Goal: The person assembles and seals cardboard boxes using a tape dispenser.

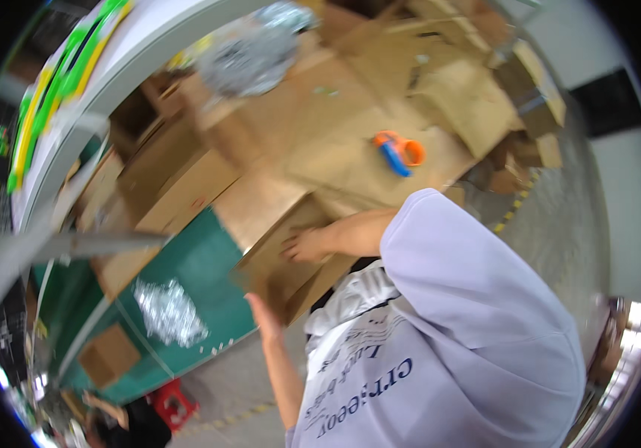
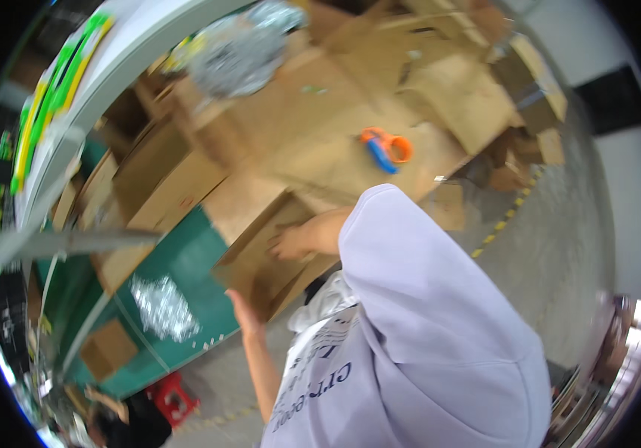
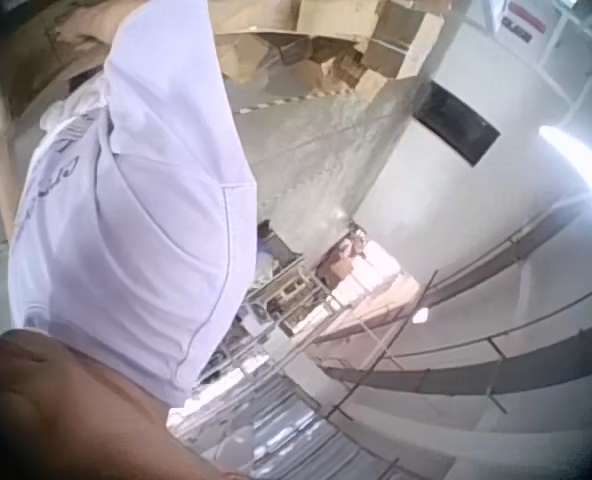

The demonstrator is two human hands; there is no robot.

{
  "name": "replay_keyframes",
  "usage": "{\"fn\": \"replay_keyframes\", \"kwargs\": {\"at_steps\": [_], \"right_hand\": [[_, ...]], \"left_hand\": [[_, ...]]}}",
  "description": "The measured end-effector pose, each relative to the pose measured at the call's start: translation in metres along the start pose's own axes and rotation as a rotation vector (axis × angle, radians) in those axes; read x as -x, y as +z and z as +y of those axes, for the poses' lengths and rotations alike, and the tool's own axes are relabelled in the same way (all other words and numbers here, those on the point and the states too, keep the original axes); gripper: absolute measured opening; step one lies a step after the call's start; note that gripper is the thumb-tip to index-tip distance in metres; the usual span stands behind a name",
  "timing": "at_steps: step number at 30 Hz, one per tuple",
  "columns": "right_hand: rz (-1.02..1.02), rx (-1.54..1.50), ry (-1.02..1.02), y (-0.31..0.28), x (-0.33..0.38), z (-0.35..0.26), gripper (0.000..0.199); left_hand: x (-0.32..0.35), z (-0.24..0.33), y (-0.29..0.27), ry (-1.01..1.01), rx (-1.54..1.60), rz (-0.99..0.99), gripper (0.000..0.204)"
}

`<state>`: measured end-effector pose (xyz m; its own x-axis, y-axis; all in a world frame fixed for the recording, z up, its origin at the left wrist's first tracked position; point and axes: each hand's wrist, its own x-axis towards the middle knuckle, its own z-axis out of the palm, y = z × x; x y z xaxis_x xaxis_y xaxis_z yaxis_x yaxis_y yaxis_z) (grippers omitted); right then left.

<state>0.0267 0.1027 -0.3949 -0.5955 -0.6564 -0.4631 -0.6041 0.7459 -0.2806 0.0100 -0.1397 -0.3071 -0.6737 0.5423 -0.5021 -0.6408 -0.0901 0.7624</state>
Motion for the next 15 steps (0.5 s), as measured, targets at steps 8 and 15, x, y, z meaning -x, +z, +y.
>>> {"fn": "replay_keyframes", "kwargs": {"at_steps": [8, 15], "right_hand": [[1.067, -0.969, 0.649, -0.133, 0.149, -0.05, 0.035], [0.819, -1.718, 1.215, 0.05, 0.161, 0.002, 0.051]], "left_hand": [[-0.004, 0.003, -0.015, -0.163, 0.161, -0.05, 0.074], [-0.057, -0.012, -0.022, -0.356, 0.033, -0.183, 0.057]]}}
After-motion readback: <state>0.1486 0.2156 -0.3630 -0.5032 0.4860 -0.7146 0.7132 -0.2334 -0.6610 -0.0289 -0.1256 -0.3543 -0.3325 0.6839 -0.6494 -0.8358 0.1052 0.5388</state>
